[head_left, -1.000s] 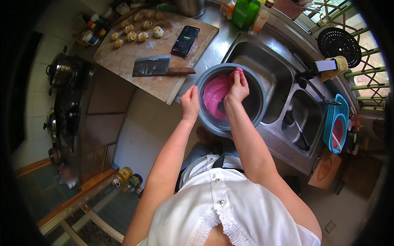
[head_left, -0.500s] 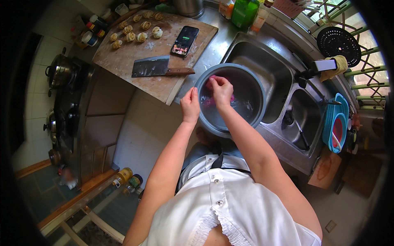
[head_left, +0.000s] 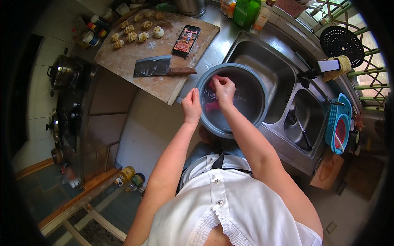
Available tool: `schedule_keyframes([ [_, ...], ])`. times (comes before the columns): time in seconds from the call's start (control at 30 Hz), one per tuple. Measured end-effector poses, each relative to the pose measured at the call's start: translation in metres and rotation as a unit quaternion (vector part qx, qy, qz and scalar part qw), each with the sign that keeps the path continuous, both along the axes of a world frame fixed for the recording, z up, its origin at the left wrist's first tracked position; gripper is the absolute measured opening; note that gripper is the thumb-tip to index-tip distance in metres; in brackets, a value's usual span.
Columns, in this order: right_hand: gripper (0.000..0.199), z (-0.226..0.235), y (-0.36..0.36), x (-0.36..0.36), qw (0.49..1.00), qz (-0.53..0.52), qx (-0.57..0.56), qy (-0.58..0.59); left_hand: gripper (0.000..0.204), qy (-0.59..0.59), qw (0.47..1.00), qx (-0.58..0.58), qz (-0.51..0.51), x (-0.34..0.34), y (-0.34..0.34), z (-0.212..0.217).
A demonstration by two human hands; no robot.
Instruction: The person cleans the inside and outside of a grey bowl using a pink cloth and water in a kitchen sink.
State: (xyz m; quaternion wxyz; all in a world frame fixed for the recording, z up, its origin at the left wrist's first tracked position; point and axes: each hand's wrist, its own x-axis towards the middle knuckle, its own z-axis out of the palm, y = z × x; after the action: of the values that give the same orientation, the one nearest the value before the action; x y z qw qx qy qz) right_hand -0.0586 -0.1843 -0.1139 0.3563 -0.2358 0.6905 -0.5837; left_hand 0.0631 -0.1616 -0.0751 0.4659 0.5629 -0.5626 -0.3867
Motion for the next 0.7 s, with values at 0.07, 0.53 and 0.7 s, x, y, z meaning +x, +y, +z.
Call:
schedule_keyframes([
  [0.07, 0.019, 0.002, -0.001, 0.002, 1.0, 0.008, -0.018, -0.007, 0.029, 0.004, 1.0, -0.004, -0.004, 0.003, -0.003, 0.001],
  [0.53, 0.015, 0.01, 0.008, 0.007, 0.997, 0.055, -0.016, 0.043, 0.03, -0.002, 1.0, 0.0, -0.005, 0.001, -0.001, -0.004],
  [0.7, 0.016, 0.021, 0.01, 0.01, 0.99, 0.061, -0.001, 0.123, 0.03, -0.017, 0.999, 0.033, -0.014, 0.004, -0.001, -0.001],
])
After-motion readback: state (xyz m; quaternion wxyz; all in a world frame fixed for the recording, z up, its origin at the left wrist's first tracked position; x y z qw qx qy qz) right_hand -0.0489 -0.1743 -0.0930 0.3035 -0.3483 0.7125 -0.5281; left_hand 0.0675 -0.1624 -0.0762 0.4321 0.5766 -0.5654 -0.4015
